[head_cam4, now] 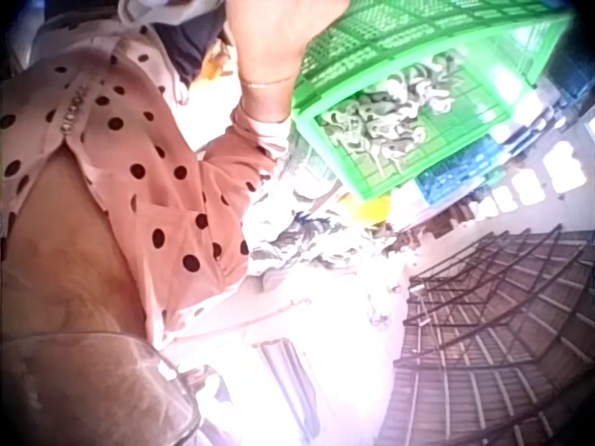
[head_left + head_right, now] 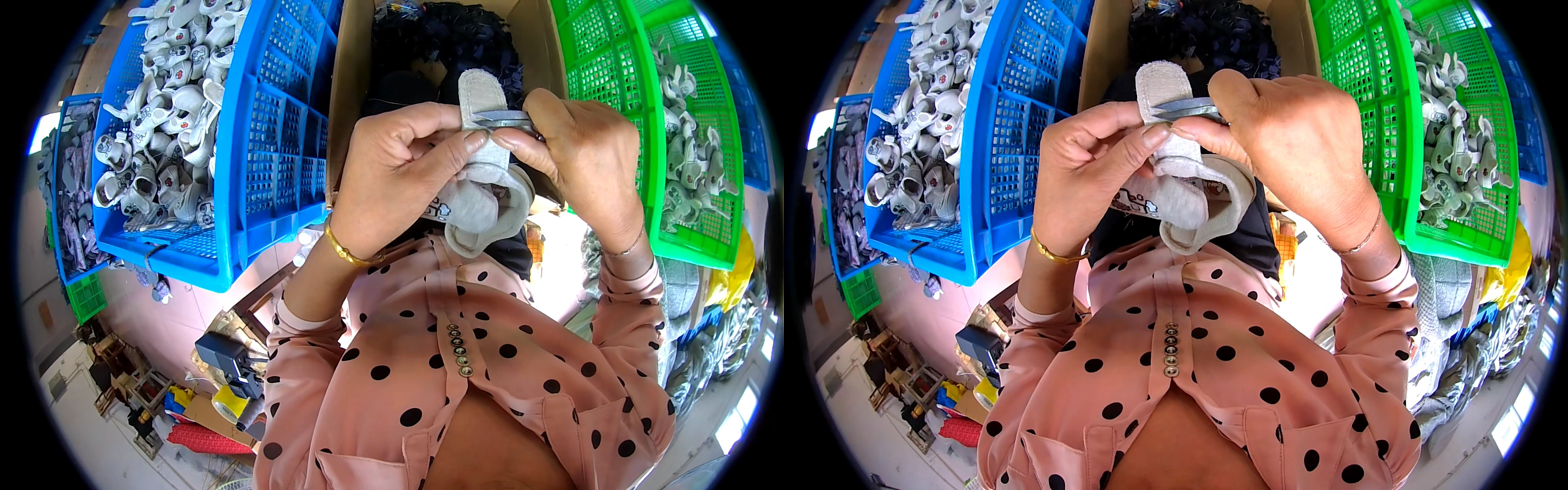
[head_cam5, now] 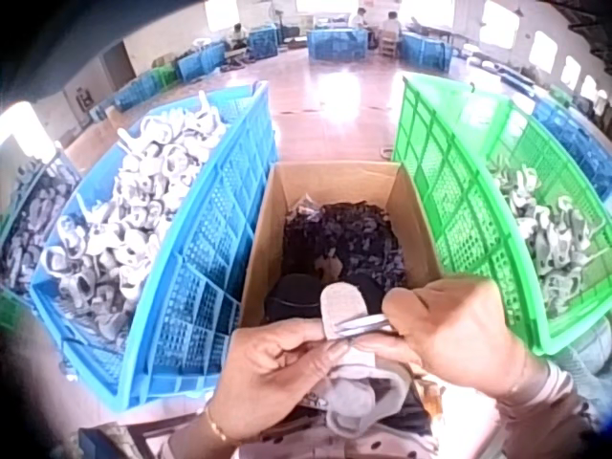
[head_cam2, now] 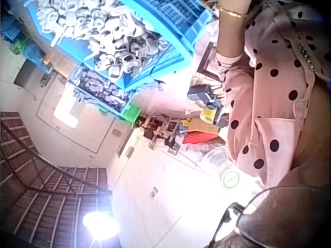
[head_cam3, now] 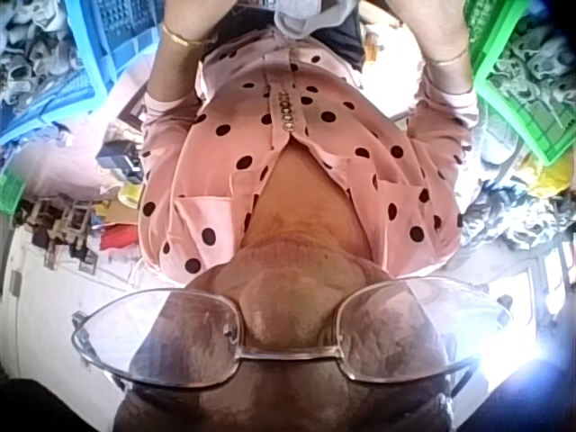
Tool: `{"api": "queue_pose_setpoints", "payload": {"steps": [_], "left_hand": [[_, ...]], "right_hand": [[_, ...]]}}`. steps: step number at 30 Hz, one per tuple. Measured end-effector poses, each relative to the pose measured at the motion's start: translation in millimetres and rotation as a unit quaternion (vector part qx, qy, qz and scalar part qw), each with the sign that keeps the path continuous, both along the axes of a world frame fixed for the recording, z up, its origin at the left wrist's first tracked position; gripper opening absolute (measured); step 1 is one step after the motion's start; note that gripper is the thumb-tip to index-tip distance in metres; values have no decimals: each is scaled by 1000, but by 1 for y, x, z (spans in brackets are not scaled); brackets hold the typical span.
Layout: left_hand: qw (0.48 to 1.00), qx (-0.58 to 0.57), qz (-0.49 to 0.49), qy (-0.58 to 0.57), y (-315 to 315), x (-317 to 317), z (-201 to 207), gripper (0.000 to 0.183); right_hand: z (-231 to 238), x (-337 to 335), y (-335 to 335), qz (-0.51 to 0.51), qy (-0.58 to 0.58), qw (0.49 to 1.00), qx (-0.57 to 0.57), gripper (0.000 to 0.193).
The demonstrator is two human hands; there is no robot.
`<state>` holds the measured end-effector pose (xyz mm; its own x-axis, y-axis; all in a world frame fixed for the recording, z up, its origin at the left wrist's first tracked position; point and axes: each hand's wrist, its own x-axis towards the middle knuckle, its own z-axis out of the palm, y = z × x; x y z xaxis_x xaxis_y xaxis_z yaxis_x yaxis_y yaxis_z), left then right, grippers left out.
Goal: The person uses a pair of scissors to trim loose threads and excess fabric from the edges of small white shoes. They handle the shoes one at a time, picking them from a blue crate, performing the trimming, and placing the finished items into a green crate.
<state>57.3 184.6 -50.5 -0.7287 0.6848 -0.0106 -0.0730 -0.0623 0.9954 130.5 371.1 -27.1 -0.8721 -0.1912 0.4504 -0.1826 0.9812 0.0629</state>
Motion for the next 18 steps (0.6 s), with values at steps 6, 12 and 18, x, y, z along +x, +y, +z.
{"api": "queue_pose_setpoints", "payload": {"steps": [6,12,18], "left_hand": [[1000,11,2,-4,0,1,1,15],[998,-33,-31,34,-3,-3,-3,17],[999,-24,-36,10,-2,-2,-4,16]], "right_hand": [[0,1,-3,-2,0,1000,-1,41],[-2,2,-2,2,5,1000,19,42],[-17,2,5,16,-27,995,-97,42]]}}
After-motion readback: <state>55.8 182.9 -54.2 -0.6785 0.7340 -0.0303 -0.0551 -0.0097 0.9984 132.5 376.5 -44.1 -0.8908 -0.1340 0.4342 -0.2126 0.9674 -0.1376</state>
